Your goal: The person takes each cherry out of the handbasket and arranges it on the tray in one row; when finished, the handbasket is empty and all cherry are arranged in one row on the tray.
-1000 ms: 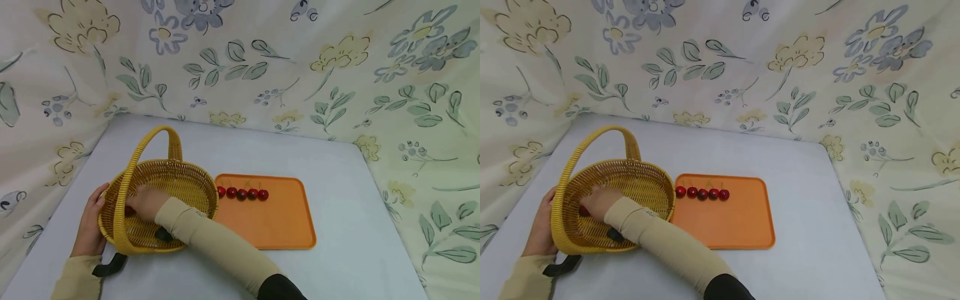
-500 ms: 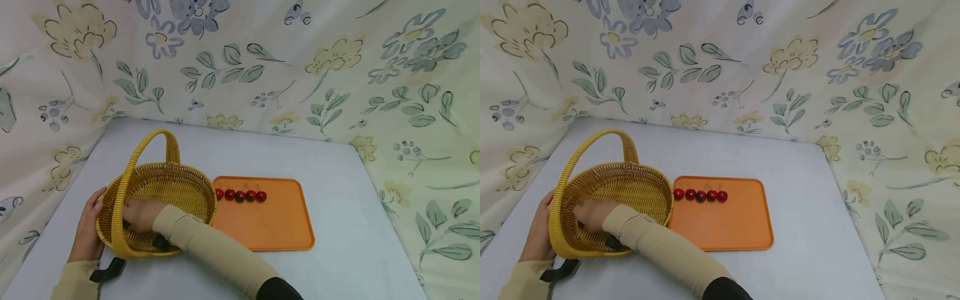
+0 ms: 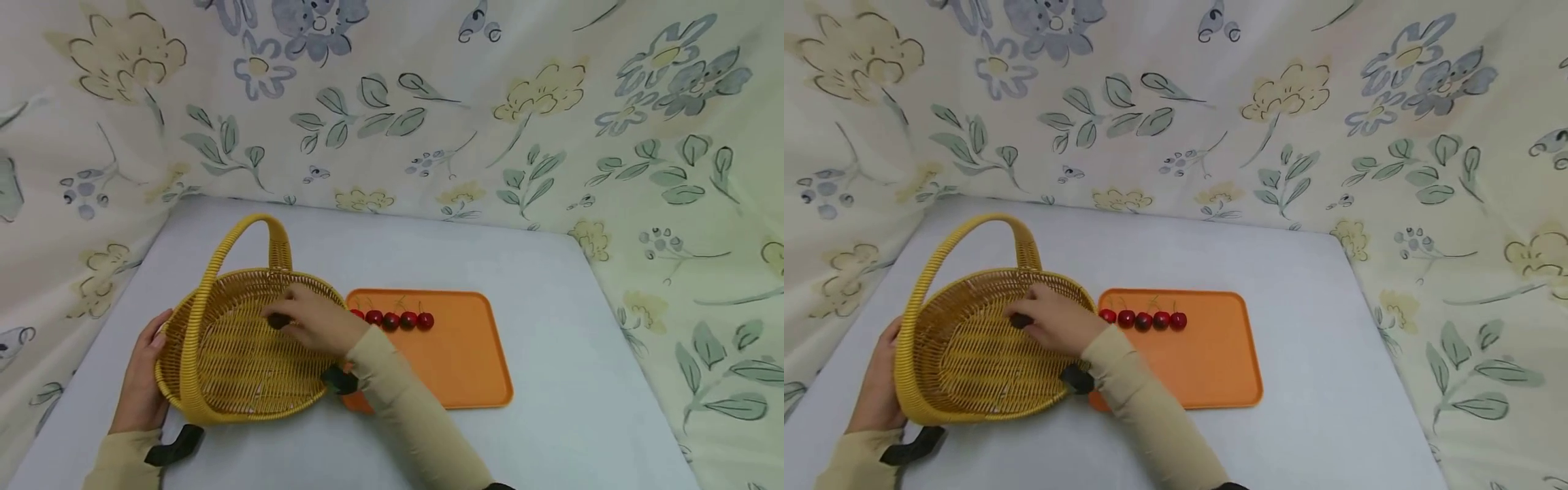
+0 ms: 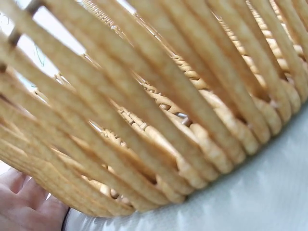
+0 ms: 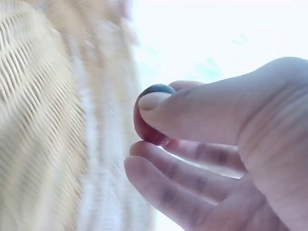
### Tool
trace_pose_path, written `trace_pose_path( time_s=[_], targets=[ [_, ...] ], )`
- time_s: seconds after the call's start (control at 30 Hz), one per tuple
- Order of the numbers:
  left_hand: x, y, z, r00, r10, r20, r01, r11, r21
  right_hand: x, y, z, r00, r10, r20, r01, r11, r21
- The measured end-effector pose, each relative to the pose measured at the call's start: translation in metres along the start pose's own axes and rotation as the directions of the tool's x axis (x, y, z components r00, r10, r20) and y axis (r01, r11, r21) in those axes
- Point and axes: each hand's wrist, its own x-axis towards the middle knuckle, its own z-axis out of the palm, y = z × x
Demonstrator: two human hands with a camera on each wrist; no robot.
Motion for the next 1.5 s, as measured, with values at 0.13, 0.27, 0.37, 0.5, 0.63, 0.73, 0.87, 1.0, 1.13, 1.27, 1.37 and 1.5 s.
trace_pose_path(
  time_s=[0.13,0.27,0.37,0.5,0.63,0.73,0.87,1.0,1.13,1.27,1.37,1.5],
  targets=[
    [0.000,0.003,-0.002,1.000,0.000,0.013,0.000,1.000,0.018,-0.065,0.026,-0.023,0.971,0.057,-0.232,-0.020,0.988,0.156],
    [-0.001,0.007,-0.007,1.000,0.002,0.007,-0.002,1.000,-0.018,-0.120,0.052,-0.032,0.910,0.130,-0.394,-0.058,0.980,0.191],
    [-0.003,0.010,-0.011,1.000,0.004,-0.003,-0.004,0.999,-0.053,-0.154,0.072,-0.030,0.869,0.238,-0.433,-0.163,0.965,0.203],
    [-0.004,0.012,-0.014,1.000,0.004,-0.008,-0.005,0.996,-0.086,-0.190,0.095,-0.024,0.799,0.413,-0.438,-0.355,0.911,0.211],
    [-0.002,0.013,-0.015,1.000,0.000,-0.010,-0.001,0.995,-0.098,-0.207,0.112,-0.014,0.744,0.508,-0.434,-0.443,0.861,0.249],
    [-0.003,0.013,-0.015,1.000,0.004,-0.020,-0.006,0.994,-0.110,-0.207,0.121,-0.005,0.756,0.513,-0.407,-0.440,0.858,0.264],
    [-0.004,0.014,-0.013,1.000,0.005,-0.029,-0.008,0.994,-0.107,-0.201,0.128,0.007,0.770,0.510,-0.383,-0.443,0.860,0.253],
    [-0.005,0.013,-0.010,1.000,0.000,-0.022,-0.002,0.995,-0.095,-0.196,0.133,0.015,0.753,0.525,-0.396,-0.471,0.851,0.233],
    [-0.007,0.015,-0.009,1.000,0.005,-0.004,-0.006,0.997,-0.079,-0.193,0.135,0.018,0.741,0.532,-0.410,-0.489,0.846,0.214],
    [-0.009,0.016,-0.007,1.000,0.015,0.007,-0.015,0.998,-0.067,-0.191,0.135,0.019,0.736,0.533,-0.419,-0.499,0.844,0.197],
    [-0.011,0.017,-0.005,1.000,0.015,-0.005,-0.015,0.998,-0.059,-0.188,0.135,0.020,0.734,0.540,-0.413,-0.509,0.839,0.192],
    [-0.014,0.018,-0.004,0.999,0.010,-0.030,-0.012,0.999,-0.053,-0.185,0.134,0.021,0.729,0.558,-0.397,-0.523,0.828,0.202]
  ],
)
